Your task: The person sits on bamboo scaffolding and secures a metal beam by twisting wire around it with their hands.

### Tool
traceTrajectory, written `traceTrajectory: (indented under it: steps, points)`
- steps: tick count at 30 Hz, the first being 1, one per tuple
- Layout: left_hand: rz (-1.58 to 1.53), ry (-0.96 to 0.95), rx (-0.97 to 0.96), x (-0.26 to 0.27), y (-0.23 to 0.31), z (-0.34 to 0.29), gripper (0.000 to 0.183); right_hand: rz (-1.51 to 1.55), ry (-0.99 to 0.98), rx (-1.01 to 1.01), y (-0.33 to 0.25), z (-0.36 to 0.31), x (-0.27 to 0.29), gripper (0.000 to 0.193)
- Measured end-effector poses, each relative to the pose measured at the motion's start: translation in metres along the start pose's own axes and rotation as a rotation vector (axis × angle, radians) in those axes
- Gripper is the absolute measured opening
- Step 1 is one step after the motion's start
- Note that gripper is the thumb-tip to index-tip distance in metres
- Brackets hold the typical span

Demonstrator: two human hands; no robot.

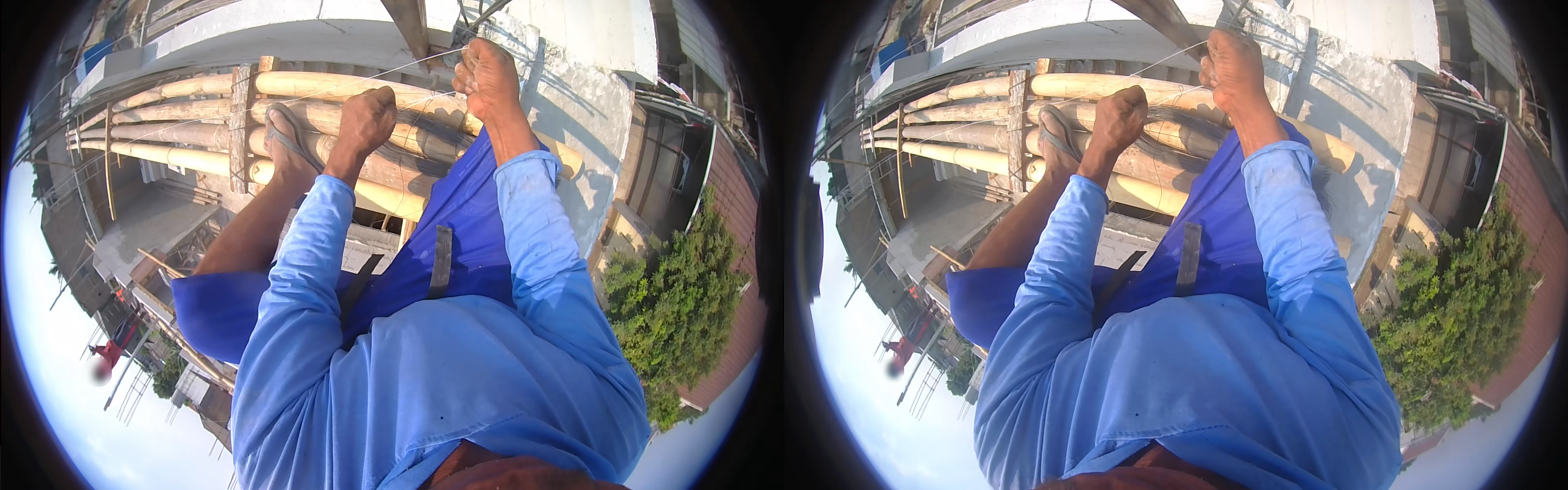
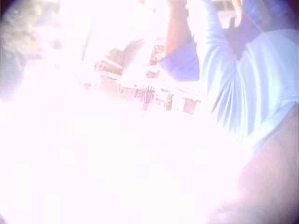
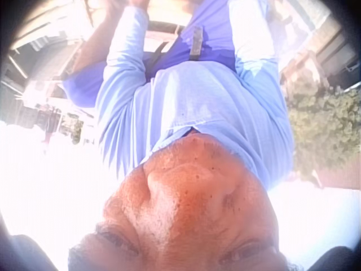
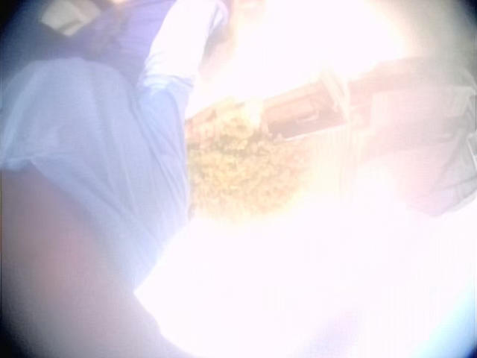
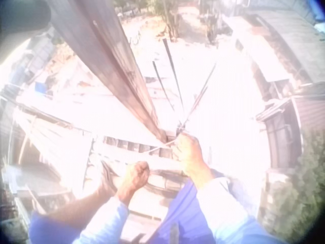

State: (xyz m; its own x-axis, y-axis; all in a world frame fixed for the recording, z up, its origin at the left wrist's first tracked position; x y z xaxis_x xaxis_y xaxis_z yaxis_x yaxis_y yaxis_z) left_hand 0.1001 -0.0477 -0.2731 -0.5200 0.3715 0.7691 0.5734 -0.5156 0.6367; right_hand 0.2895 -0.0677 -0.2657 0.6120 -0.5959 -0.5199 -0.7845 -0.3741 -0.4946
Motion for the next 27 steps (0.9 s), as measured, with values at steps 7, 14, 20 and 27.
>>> traceTrajectory:
  steps: [7,14,20,27]
  points:
    - [-0.057,-0.014,0.170,-0.008,-0.013,-0.020,0.009,-0.014,0.043,0.009,0.012,0.004,0.003,0.025]
    - [-0.244,-0.152,0.258,-0.009,-0.019,-0.006,0.016,-0.080,-0.270,0.062,0.004,0.012,0.003,0.025]
    - [-0.337,-0.041,0.359,0.040,0.000,0.023,0.031,-0.450,-0.344,0.018,0.019,0.014,-0.030,0.022]
    - [-0.603,-0.147,0.411,-0.002,-0.001,0.014,0.061,-0.570,-0.492,0.031,0.023,0.034,-0.068,0.022]
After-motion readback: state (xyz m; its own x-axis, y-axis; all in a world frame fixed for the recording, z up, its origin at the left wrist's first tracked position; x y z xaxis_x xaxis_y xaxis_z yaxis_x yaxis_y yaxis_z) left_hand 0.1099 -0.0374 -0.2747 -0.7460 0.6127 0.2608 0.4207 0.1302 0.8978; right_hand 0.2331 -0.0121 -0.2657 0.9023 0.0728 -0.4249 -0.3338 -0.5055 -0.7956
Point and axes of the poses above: each hand's wrist, its own z-axis towards the middle knuckle, its own x-axis out of the back of the hand, y = z × x, the point moved 4 cm from there along z, towards the middle knuckle, and after that the axes turned 11 degrees about -x, right-handed, at the moved point
